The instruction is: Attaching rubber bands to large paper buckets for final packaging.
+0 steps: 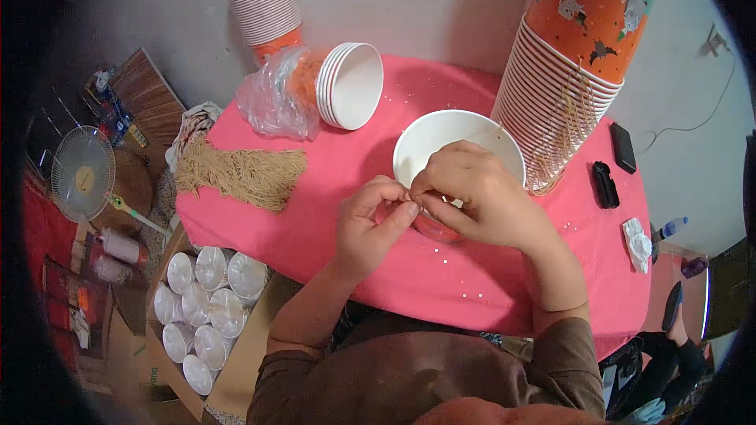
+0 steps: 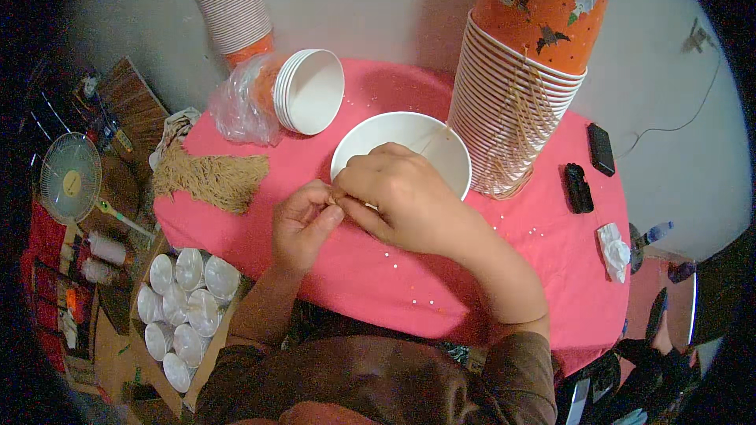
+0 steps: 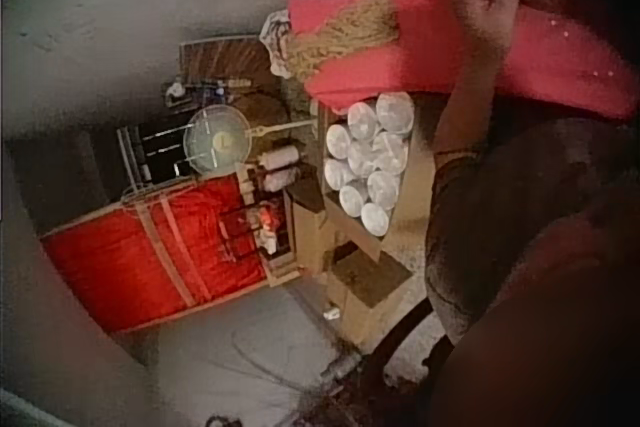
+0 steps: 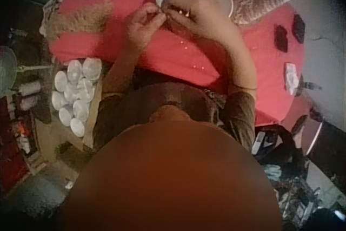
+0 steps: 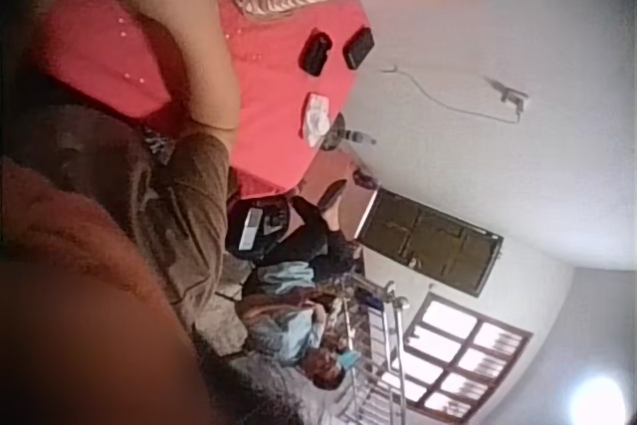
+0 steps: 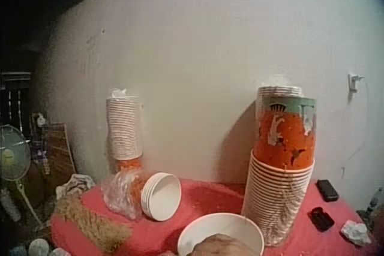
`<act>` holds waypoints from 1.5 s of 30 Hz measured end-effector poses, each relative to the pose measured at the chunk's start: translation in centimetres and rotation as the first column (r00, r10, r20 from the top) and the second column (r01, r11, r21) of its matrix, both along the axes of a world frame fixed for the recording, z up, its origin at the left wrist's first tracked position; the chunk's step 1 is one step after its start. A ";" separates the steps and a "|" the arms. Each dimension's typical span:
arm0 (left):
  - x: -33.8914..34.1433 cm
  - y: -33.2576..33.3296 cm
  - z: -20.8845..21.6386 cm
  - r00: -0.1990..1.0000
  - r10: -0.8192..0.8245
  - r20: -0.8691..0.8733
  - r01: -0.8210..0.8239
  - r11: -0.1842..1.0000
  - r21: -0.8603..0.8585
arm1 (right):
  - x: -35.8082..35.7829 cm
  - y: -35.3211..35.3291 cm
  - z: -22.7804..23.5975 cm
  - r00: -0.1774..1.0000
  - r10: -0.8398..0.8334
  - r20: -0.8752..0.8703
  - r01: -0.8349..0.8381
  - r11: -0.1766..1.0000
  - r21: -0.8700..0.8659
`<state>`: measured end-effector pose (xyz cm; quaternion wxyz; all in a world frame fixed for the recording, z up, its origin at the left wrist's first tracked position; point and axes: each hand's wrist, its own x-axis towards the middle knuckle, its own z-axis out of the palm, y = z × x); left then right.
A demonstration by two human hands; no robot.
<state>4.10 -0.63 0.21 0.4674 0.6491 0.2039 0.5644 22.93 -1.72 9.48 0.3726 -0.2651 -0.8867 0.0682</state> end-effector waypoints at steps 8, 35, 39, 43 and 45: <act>0.1 0.0 0.4 0.999 0.043 -0.019 -0.043 0.999 0.020 | 0.0 0.0 0.6 0.999 -0.030 -0.032 0.034 0.991 0.129; 0.3 -0.3 1.0 0.997 0.028 0.073 -0.025 0.999 -0.040 | -0.1 0.1 -0.2 0.998 -0.059 0.024 0.058 0.997 0.051; -0.2 -0.1 0.5 1.000 0.021 0.022 -0.021 1.000 0.009 | -0.2 0.1 -0.1 0.999 -0.053 0.006 0.053 0.995 0.088; -0.1 -0.1 0.5 1.000 0.030 0.010 -0.030 0.999 0.019 | -0.4 0.0 -0.3 0.997 -0.070 0.021 0.065 0.984 0.164; 0.2 -0.1 0.4 0.998 0.048 0.044 -0.048 0.999 0.006 | -0.4 0.0 -0.2 0.996 -0.083 0.031 0.075 0.979 0.188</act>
